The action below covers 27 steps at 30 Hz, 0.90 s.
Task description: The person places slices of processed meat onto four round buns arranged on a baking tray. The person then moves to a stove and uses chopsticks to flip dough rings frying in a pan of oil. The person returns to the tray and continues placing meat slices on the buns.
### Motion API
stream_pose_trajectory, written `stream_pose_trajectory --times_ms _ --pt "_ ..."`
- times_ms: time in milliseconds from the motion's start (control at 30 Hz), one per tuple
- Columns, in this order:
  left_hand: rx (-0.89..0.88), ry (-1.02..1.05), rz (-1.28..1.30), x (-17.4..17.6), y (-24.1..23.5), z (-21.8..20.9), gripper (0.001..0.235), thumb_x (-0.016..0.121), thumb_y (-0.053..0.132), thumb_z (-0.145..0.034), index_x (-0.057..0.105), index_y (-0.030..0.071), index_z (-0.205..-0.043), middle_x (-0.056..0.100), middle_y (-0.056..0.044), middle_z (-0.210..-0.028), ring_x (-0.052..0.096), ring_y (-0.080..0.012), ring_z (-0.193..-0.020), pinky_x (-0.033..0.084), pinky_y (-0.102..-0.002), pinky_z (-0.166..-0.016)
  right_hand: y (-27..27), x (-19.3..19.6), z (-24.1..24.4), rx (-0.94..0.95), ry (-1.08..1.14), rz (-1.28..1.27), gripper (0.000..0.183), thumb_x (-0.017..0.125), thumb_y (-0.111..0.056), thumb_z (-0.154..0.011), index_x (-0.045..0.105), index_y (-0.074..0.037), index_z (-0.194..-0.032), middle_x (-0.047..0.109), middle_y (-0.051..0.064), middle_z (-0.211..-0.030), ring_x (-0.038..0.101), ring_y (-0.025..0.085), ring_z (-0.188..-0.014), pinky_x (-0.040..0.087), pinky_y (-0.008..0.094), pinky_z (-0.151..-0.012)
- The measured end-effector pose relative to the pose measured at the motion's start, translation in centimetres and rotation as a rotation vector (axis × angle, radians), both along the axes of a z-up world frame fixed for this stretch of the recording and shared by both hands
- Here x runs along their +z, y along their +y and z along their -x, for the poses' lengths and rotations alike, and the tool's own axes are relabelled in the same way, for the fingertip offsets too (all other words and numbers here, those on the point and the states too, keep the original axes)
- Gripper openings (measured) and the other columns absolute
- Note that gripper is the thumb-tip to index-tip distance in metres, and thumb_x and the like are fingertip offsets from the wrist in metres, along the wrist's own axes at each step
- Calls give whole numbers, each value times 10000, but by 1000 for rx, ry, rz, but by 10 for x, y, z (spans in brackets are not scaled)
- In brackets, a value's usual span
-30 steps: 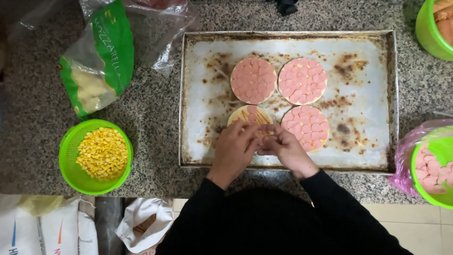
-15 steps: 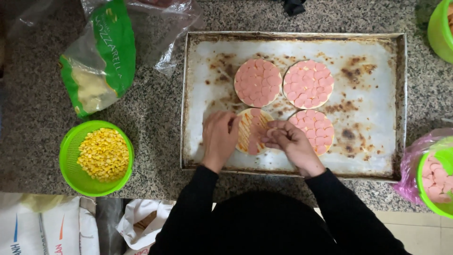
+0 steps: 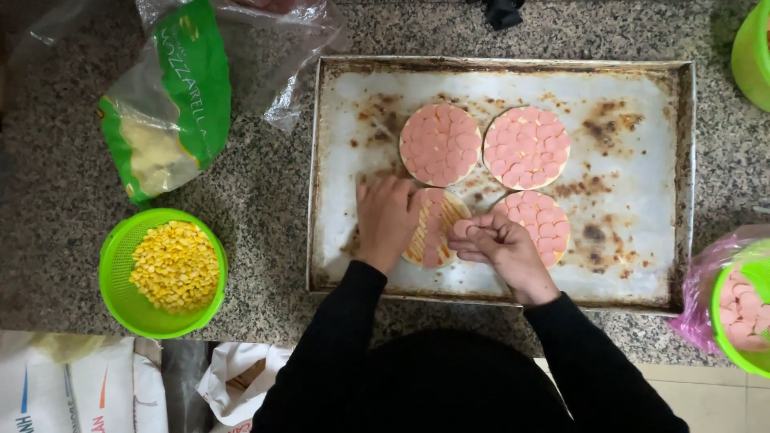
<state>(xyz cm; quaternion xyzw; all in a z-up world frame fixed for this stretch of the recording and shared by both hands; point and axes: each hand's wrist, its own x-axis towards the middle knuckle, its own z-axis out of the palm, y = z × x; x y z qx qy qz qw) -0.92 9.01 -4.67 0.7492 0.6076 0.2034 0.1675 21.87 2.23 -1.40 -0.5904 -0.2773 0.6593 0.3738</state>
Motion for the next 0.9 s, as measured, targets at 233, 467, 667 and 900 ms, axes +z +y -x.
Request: stream_pose_trajectory --times_ms 233,467,667,900 --pt "1 24 39 -6 0 -1 263 644 375 -1080 693 155 -944 673 -75 -926 702 -331 -999 422 -477 -932 1 -3 -1 -23 -3 46 324 700 -106 -1109 679 83 -1372 828 349 -1191 842 423 -1080 707 549 -938" --pt "25 31 19 -4 0 -1 243 680 378 -1049 669 163 -937 666 -61 -917 708 -331 -987 427 -480 -934 3 -3 1 -51 17 69 360 665 -152 -1138 678 103 -1393 817 382 -1185 837 448 -1084 696 562 -948" --pt "-126 -415 6 68 -23 -15 128 760 279 -1041 746 152 -1046 699 -90 -932 764 -396 -955 586 -489 -850 6 7 10 -87 63 78 301 652 -120 -1139 697 115 -1322 820 377 -1137 841 471 -1054 698 604 -923" --pt "-225 -391 -38 59 -42 -23 90 735 218 -1087 771 137 -1076 700 -37 -970 768 -319 -925 592 -428 -835 4 -1 10 -96 82 90 278 669 -126 -1134 707 103 -1287 819 342 -1112 846 460 -1034 697 633 -924"
